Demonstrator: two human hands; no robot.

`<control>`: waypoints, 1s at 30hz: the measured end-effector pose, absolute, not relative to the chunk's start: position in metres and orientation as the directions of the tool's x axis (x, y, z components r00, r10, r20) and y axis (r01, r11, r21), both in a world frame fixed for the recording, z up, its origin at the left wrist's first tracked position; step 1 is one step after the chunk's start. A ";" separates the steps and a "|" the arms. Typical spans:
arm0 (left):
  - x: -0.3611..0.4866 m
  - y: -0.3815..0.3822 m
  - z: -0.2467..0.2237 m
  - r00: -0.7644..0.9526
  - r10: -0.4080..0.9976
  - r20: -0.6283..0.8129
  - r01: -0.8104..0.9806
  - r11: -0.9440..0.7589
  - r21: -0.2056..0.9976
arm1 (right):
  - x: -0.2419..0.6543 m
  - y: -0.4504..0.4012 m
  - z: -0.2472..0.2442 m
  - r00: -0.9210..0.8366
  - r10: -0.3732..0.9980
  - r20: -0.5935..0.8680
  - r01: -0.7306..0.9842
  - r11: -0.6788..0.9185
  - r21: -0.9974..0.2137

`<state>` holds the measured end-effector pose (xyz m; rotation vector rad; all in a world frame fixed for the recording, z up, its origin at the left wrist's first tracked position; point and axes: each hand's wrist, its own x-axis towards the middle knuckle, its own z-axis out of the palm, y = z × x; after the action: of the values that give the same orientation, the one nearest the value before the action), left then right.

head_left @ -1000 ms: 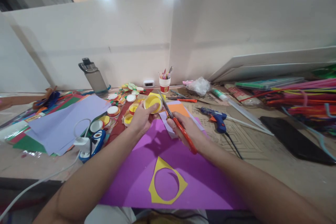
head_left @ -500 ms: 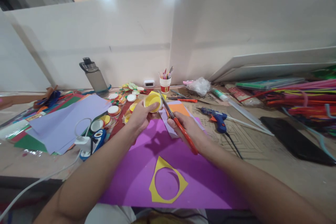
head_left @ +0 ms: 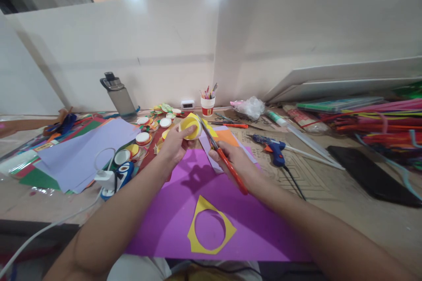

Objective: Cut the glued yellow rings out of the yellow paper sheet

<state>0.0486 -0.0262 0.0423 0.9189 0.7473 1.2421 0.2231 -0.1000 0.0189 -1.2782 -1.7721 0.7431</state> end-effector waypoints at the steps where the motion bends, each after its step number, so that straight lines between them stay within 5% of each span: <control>1: 0.050 -0.027 0.042 0.160 0.987 -0.001 -0.463 0.076 0.883 | 0.223 -0.100 0.019 -0.154 0.950 0.272 0.479 0.312 -0.820; 30: 0.048 -0.022 0.041 0.110 0.994 -0.026 -0.452 0.074 0.889 | 0.222 -0.105 0.029 -0.199 0.953 0.230 0.439 0.297 -0.848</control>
<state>0.0477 -0.0223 0.0410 0.8681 0.8111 1.2865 0.2222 -0.1046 0.0287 -1.2565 -1.7817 0.8275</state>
